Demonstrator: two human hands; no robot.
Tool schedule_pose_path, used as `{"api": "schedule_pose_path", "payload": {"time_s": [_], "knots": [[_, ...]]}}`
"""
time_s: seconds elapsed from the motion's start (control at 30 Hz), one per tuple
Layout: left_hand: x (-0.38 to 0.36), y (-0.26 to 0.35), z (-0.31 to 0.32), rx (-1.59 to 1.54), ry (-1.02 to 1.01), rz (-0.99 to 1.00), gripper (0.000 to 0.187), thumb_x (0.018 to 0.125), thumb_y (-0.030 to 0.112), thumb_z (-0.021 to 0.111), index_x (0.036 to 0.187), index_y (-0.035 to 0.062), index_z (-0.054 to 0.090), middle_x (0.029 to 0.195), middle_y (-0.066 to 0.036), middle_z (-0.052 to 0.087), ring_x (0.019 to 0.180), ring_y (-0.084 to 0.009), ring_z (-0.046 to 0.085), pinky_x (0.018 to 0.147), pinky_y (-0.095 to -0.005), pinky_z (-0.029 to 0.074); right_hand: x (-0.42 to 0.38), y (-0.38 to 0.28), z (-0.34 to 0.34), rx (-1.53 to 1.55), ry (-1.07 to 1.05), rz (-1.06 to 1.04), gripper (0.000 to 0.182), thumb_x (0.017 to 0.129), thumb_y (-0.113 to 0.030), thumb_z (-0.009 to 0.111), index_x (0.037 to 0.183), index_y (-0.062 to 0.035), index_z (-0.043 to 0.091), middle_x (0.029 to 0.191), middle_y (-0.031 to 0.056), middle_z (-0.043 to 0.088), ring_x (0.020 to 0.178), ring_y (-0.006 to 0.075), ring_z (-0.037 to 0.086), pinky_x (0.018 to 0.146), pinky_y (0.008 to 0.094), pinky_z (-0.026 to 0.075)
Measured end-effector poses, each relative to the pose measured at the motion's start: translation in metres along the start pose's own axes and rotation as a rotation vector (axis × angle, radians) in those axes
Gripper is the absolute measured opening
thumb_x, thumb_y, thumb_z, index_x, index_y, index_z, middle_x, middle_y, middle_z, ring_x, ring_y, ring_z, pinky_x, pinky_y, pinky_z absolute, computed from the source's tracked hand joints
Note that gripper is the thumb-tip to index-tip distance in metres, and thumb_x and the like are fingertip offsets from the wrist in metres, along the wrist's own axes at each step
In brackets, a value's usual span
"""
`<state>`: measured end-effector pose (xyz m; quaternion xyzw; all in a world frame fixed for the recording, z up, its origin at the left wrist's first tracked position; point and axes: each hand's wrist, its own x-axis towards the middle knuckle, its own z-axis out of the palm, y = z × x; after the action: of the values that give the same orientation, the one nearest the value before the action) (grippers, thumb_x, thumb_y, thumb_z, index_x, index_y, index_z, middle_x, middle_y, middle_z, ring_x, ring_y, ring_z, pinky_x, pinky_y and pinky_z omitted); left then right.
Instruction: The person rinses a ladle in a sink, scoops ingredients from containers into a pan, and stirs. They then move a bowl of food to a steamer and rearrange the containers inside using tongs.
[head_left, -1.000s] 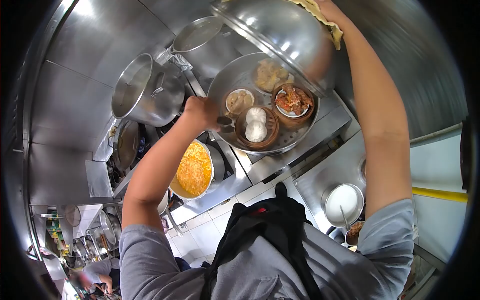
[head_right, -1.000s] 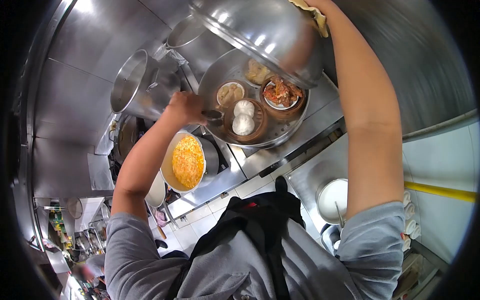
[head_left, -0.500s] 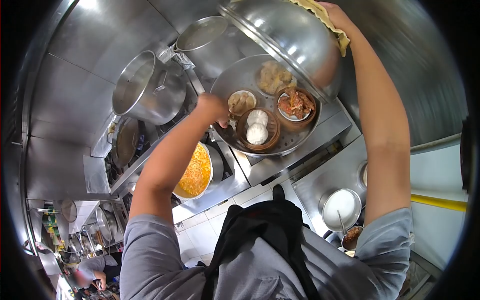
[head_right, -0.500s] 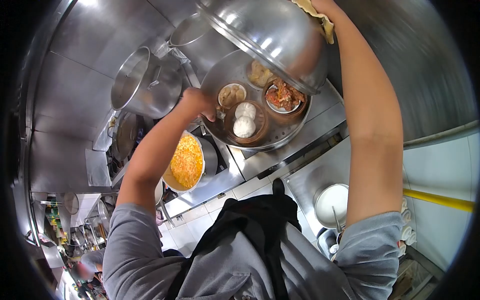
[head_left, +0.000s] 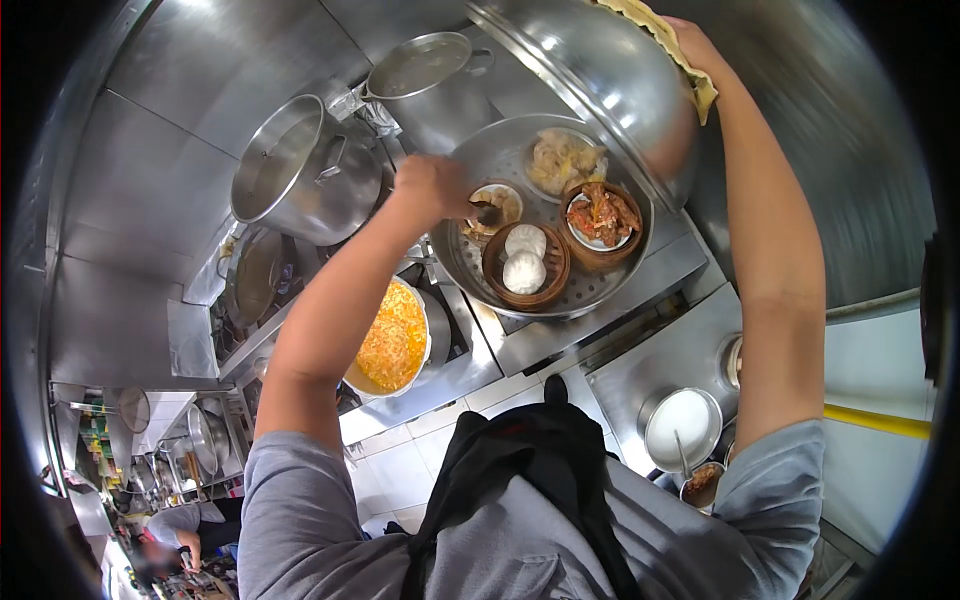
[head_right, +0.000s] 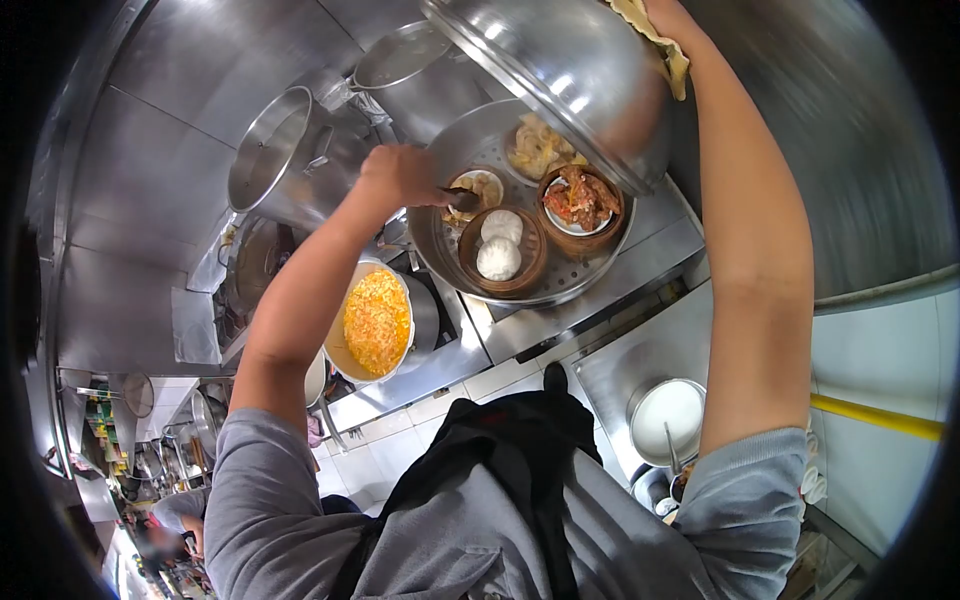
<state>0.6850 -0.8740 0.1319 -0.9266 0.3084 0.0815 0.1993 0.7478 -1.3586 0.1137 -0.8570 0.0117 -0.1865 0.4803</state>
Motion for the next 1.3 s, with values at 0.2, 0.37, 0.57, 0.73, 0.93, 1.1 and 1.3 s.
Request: {"api": "schedule_pose_path", "payload": {"time_s": [0.2,0.37,0.57,0.73,0.93,1.1,1.3], "knots": [[0.008,0.013,0.013,0.081,0.067,0.082,0.046,0.070,0.046,0.079,0.097,0.0097,0.076,0.094,-0.012,0.075,0.091,-0.0273,0.073,0.077,-0.0377,0.057,-0.002,0.003,0.001,-0.084,0.031,-0.070,0.038,0.098,-0.023,0.056,0.128,0.0000,0.064,0.120,0.0101,0.068,0.108,0.0166,0.062,0.097,0.0295,0.046],[-0.005,0.002,0.003,0.054,0.110,0.061,0.042,0.070,0.045,0.080,0.091,0.0099,0.076,0.090,-0.013,0.075,0.089,-0.0281,0.073,0.075,-0.0374,0.057,-0.002,0.003,-0.001,-0.044,0.022,-0.067,0.038,0.098,-0.021,0.055,0.128,0.0008,0.063,0.119,0.0098,0.069,0.107,0.0166,0.062,0.097,0.0296,0.046],[-0.020,-0.025,0.007,0.141,0.142,0.000,0.040,0.069,0.045,0.081,0.089,0.0097,0.076,0.088,-0.013,0.074,0.087,-0.0272,0.073,0.075,-0.0375,0.057,-0.002,0.009,-0.003,0.155,-0.003,0.047,0.038,0.098,-0.022,0.055,0.128,-0.0002,0.063,0.117,0.0078,0.069,0.106,0.0151,0.062,0.095,0.0291,0.046],[-0.027,-0.025,0.044,0.222,0.071,0.086,0.040,0.069,0.046,0.081,0.089,0.0130,0.075,0.087,-0.009,0.073,0.086,-0.0265,0.072,0.073,-0.0370,0.055,-0.002,0.007,-0.003,0.165,-0.018,0.035,0.038,0.099,-0.023,0.055,0.128,-0.0011,0.064,0.113,0.0066,0.069,0.100,0.0133,0.062,0.091,0.0283,0.048],[-0.030,-0.022,0.052,0.213,0.121,0.108,0.036,0.073,0.045,0.079,0.088,0.0127,0.075,0.088,-0.007,0.073,0.086,-0.0245,0.072,0.074,-0.0360,0.054,0.005,0.018,-0.004,0.240,-0.030,0.079,0.037,0.098,-0.022,0.058,0.128,-0.0012,0.063,0.111,0.0056,0.069,0.098,0.0125,0.062,0.089,0.0279,0.049],[-0.027,-0.023,0.049,0.248,0.152,0.133,0.037,0.074,0.047,0.078,0.089,0.0124,0.074,0.087,-0.006,0.073,0.085,-0.0247,0.072,0.074,-0.0361,0.054,-0.005,0.004,0.002,0.185,0.003,0.047,0.038,0.098,-0.023,0.059,0.129,-0.0010,0.063,0.112,0.0058,0.069,0.099,0.0130,0.062,0.090,0.0281,0.049],[-0.017,-0.027,0.025,0.203,0.201,0.087,0.042,0.076,0.052,0.075,0.090,0.0115,0.074,0.087,-0.008,0.073,0.085,-0.0258,0.073,0.072,-0.0375,0.055,-0.002,0.001,0.001,0.058,0.012,0.009,0.038,0.098,-0.025,0.058,0.127,-0.0004,0.064,0.112,0.0069,0.070,0.099,0.0138,0.063,0.090,0.0284,0.049]]}}
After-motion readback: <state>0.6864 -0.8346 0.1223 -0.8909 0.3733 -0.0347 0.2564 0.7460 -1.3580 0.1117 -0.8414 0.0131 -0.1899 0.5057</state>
